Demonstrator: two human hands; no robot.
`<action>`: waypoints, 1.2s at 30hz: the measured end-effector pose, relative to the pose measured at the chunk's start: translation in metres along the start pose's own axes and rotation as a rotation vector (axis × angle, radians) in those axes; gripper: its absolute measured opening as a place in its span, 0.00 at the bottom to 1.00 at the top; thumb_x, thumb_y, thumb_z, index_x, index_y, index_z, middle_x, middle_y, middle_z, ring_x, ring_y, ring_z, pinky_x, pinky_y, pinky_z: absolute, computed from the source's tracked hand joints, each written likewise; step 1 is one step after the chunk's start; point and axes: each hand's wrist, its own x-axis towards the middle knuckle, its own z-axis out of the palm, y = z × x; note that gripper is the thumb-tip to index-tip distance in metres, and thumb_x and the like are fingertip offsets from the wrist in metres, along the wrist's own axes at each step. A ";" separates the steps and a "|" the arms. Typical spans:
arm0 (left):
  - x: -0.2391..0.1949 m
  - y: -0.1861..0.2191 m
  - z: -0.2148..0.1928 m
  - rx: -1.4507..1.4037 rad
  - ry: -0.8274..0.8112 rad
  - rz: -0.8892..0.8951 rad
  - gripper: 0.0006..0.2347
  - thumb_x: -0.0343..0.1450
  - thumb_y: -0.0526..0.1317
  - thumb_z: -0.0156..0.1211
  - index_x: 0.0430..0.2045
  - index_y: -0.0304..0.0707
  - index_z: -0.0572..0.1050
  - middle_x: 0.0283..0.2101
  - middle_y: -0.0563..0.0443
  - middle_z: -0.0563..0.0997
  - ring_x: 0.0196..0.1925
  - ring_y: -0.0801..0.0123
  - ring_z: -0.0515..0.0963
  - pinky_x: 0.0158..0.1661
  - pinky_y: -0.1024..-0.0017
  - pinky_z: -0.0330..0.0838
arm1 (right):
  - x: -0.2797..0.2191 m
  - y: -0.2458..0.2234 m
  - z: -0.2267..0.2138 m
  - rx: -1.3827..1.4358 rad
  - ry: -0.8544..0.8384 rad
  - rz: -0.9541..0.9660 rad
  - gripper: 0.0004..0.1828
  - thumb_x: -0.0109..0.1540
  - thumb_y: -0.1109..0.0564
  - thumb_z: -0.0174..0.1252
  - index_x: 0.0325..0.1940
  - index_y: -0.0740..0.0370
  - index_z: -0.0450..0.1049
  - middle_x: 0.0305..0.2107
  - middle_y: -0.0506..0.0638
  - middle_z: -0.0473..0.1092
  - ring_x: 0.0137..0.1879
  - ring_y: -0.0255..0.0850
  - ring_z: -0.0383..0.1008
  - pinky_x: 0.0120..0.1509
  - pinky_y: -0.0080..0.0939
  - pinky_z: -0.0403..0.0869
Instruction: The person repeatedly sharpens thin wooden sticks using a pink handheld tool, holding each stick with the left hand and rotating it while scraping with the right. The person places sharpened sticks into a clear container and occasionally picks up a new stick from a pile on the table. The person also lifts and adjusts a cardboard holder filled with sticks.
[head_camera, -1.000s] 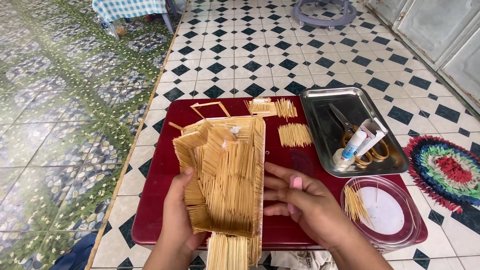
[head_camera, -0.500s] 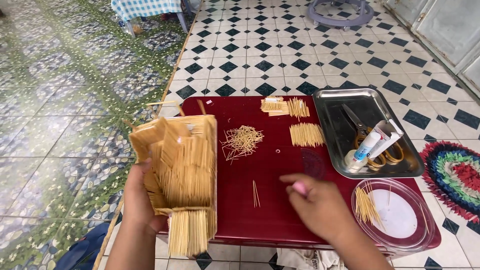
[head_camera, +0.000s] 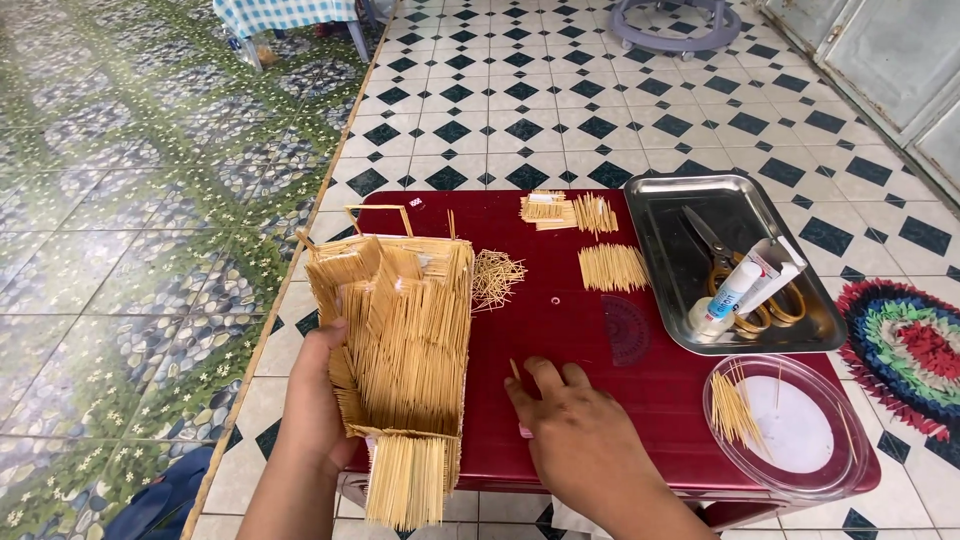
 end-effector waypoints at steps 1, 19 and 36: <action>0.003 -0.001 -0.002 0.000 0.001 0.000 0.20 0.68 0.50 0.47 0.53 0.46 0.73 0.50 0.40 0.79 0.51 0.46 0.78 0.49 0.51 0.68 | 0.000 0.001 -0.001 0.001 0.000 -0.001 0.32 0.62 0.63 0.51 0.72 0.57 0.67 0.67 0.58 0.59 0.55 0.58 0.68 0.39 0.60 0.82; -0.043 -0.054 0.045 0.079 0.058 -0.115 0.22 0.64 0.41 0.50 0.54 0.40 0.71 0.56 0.38 0.80 0.59 0.47 0.78 0.58 0.53 0.67 | -0.016 0.049 -0.058 0.032 -0.346 0.635 0.23 0.68 0.60 0.38 0.63 0.51 0.71 0.62 0.46 0.65 0.66 0.51 0.66 0.65 0.58 0.76; -0.033 -0.071 0.029 0.843 -0.181 0.061 0.34 0.67 0.50 0.58 0.73 0.60 0.58 0.72 0.61 0.73 0.75 0.70 0.70 0.73 0.63 0.62 | -0.013 0.066 -0.066 0.308 -0.240 0.782 0.26 0.64 0.49 0.50 0.68 0.43 0.68 0.52 0.55 0.77 0.59 0.54 0.77 0.61 0.52 0.74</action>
